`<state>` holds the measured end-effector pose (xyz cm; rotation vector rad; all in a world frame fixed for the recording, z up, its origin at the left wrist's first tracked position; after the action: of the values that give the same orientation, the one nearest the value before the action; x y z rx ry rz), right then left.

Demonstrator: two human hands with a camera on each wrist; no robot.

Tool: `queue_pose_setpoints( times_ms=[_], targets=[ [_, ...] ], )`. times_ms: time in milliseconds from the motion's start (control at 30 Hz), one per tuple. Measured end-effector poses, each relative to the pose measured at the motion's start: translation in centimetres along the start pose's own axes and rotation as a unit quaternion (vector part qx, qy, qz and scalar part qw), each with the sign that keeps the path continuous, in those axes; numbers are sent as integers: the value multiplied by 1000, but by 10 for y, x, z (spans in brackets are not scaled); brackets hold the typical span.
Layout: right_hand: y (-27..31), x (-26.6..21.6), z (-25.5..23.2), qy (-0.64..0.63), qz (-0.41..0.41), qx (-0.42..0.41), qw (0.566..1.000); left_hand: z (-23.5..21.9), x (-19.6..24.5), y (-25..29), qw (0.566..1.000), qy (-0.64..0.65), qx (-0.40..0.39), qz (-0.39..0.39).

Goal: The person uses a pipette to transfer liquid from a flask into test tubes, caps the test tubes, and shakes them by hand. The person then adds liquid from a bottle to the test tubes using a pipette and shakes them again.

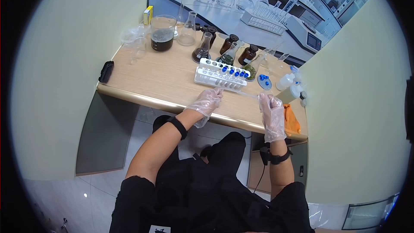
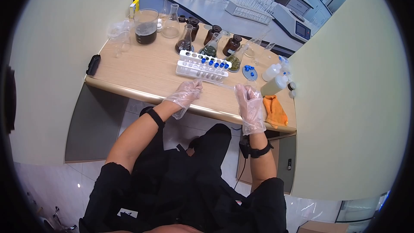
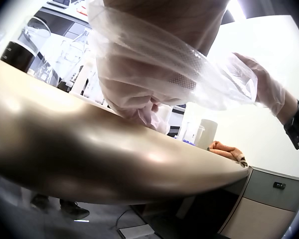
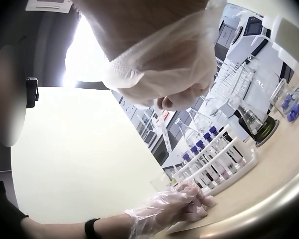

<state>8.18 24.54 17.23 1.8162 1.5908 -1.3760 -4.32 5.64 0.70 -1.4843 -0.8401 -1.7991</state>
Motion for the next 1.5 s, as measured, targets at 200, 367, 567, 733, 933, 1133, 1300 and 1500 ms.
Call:
queue_pose_setpoints(
  times_ms=[200,367,567,733,933,1133,1300,1500],
  targets=[
    [3,-4,3,0,27,14,1000,0,-3,-1,1000,12,-5,22],
    [3,-2,5,-21,28,5,999,0,-8,-6,1000,15,-7,16],
    [4,1,8,-22,25,-5,999,0,-5,-4,998,55,-15,3],
    [4,0,5,-26,15,-31,999,-1,-9,-4,997,75,-15,3],
    [2,2,3,23,-8,7,1000,-2,-9,-4,1000,5,-5,23],
    [1,11,7,-5,71,28,997,0,6,7,1000,-8,16,-12],
    [-1,2,7,-18,52,10,998,-2,4,3,996,-91,9,14],
    [-4,-4,8,-66,69,47,994,-2,-8,-5,998,-67,0,14]
  ],
)
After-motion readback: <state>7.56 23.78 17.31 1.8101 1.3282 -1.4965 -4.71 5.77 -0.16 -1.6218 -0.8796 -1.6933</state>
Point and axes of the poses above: each hand's wrist, its own y-axis away from the middle knuckle, its own z-axis out of the palm, x = y × z, the point moved 4 cm from there along -y, towards the middle knuckle, and after that the axes turned 5 degrees about -y, right-handed, at the moved point
